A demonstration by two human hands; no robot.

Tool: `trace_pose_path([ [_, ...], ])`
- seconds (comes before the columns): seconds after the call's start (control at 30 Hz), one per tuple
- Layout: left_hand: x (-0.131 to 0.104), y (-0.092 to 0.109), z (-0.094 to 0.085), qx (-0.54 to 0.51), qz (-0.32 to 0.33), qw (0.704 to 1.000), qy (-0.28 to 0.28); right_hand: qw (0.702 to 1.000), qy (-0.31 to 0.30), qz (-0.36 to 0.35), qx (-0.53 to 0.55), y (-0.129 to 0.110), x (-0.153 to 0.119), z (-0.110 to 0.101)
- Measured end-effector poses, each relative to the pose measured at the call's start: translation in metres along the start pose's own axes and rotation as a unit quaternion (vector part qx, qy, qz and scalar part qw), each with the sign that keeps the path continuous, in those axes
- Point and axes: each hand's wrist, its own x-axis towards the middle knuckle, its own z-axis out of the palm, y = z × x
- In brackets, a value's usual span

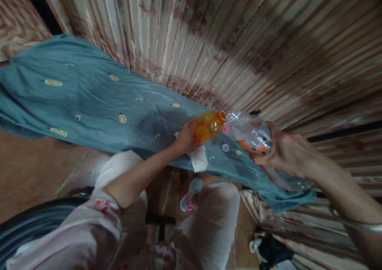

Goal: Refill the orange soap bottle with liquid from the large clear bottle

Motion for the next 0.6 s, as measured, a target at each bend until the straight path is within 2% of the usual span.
trace_pose_path([
  [0.33,-0.0005,-0.004,0.0032,0.005,0.005,1.0,0.009,1.0,0.002,0.005,0.005,-0.0006,0.0001,-0.0014],
  [0.6,0.0003,0.0014,0.001,0.011,0.004,1.0,0.007,1.0,-0.004,0.005,-0.007,0.0005,0.0007,-0.0013],
])
